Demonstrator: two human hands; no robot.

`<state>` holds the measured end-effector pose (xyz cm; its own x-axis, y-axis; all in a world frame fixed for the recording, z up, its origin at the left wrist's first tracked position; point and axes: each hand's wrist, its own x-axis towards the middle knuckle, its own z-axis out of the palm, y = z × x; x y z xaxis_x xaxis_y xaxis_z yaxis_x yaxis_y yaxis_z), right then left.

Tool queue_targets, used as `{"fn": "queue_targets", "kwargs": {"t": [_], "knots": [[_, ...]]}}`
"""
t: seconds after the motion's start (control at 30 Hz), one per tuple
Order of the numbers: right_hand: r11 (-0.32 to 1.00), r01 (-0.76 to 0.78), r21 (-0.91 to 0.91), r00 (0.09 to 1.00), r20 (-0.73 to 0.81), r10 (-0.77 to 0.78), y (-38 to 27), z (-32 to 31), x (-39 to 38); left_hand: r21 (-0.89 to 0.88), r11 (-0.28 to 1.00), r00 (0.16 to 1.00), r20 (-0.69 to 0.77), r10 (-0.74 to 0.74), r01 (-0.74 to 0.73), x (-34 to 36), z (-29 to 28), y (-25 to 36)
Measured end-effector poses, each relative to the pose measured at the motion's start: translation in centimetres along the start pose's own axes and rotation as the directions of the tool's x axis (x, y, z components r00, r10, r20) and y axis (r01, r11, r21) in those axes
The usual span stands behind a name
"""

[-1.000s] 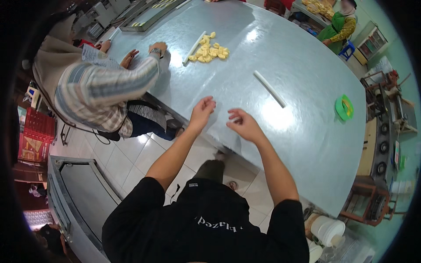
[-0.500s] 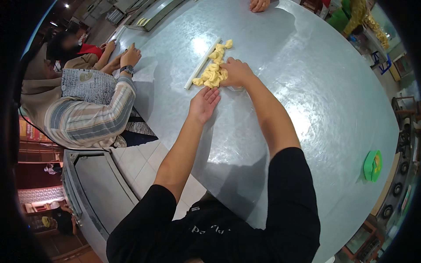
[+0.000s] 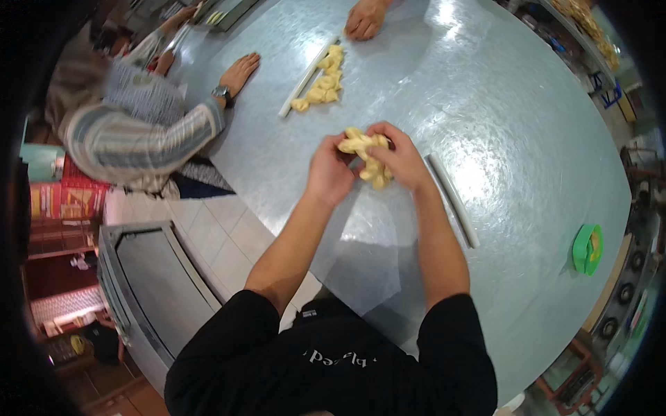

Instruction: Rolling and shaping small pieces of dough on a bakery table.

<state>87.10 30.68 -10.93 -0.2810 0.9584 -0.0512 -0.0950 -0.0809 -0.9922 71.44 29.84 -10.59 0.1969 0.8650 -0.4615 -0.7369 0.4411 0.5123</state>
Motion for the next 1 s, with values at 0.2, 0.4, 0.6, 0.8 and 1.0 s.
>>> {"fn": "queue_targets", "kwargs": {"t": [0.2, 0.4, 0.6, 0.8, 1.0], "knots": [[0.918, 0.197, -0.343, 0.964, -0.104, -0.245, 0.5, 9.8, -15.8, -0.183, 0.983, 0.998, 0.054, 0.025, -0.014, -14.2, -3.7, -6.2], [0.747, 0.445, -0.494, 0.891, 0.324, -0.317, 3.3, 24.1, -29.7, -0.585, 0.782, 0.976, -0.104, 0.191, -0.215, -32.2, -16.6, -12.6], [0.613, 0.749, -0.253, 0.532, 0.78, -0.328, 2.4, 40.6, -34.6, -0.71, 0.468, 0.831, -0.314, 0.459, -0.527, -47.2, -26.2, -9.9], [0.468, 0.881, 0.065, 0.126, 0.922, -0.366, 6.3, 61.3, -42.8, -0.666, 0.124, 0.577, -0.519, 0.631, -0.735, -61.7, -39.0, -7.6], [0.477, 0.821, 0.313, -0.185, 0.937, -0.296, 5.8, 78.6, -49.7, -0.398, -0.081, 0.261, -0.728, 0.633, -0.914, -77.6, -48.5, -2.1]]}}
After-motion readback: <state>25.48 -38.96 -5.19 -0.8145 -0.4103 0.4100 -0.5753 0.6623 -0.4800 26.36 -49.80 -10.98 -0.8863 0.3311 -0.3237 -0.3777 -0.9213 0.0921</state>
